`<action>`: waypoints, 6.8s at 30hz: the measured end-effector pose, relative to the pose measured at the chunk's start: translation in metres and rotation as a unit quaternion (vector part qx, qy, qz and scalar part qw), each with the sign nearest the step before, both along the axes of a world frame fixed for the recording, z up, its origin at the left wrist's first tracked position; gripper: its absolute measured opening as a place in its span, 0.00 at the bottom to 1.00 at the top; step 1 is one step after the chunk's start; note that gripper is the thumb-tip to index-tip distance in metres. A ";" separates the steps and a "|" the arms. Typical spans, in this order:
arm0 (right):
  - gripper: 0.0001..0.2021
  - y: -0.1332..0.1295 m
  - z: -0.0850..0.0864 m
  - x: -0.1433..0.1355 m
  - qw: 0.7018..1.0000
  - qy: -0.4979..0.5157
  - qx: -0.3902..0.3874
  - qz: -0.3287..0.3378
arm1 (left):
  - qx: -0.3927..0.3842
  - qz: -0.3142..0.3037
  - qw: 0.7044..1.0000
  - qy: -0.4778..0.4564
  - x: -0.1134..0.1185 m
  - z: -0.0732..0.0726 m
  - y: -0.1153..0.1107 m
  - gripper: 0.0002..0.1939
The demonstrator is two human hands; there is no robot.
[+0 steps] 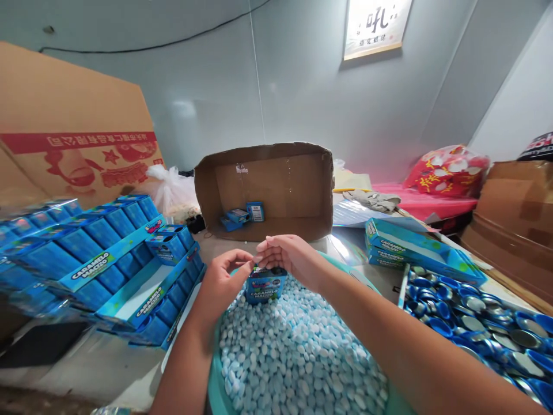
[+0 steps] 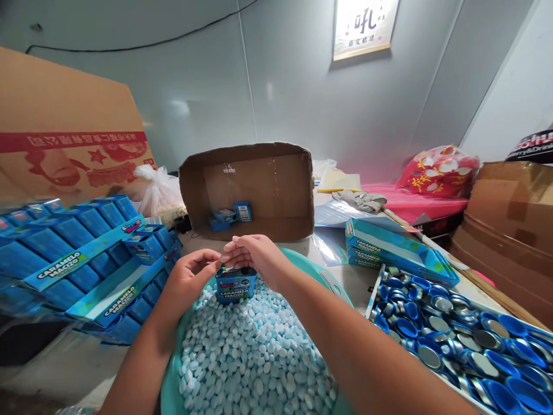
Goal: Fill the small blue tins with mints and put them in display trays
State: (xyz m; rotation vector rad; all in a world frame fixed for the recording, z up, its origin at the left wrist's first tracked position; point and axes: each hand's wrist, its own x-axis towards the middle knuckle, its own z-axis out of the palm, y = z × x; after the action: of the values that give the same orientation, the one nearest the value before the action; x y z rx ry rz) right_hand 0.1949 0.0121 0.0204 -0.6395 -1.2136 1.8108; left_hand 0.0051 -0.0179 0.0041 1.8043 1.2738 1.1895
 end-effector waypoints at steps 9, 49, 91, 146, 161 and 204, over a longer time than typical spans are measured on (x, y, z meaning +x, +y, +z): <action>0.14 0.000 0.000 0.000 1.000 0.000 0.005 0.006 | 0.021 0.001 1.000 0.010 0.001 0.005 -0.004 0.10; 0.14 -0.002 -0.002 -0.002 1.000 -0.019 0.013 -0.011 | 0.146 0.120 0.943 0.274 0.020 0.016 -0.017 0.11; 0.17 -0.001 -0.001 -0.001 0.999 -0.024 0.023 -0.013 | 0.125 0.079 0.987 0.063 0.018 0.008 -0.010 0.11; 0.16 -0.007 0.007 -0.002 0.997 -0.051 0.045 -0.039 | 0.085 0.044 0.995 0.014 0.016 0.003 -0.007 0.10; 0.16 -0.006 0.007 0.002 0.981 -0.081 0.168 -0.053 | 0.070 0.094 0.993 -0.001 0.012 0.003 -0.007 0.12; 0.24 -0.008 0.011 -0.003 0.997 -0.032 0.072 -0.001 | 0.038 -0.014 0.998 -0.051 0.012 0.002 -0.006 0.16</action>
State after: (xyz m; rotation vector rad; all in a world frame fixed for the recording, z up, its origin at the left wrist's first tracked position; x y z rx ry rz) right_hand 0.1922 0.0043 0.0316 -0.6208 -1.3708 1.6945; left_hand 0.0169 -0.0239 0.0065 1.7865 1.1558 1.3129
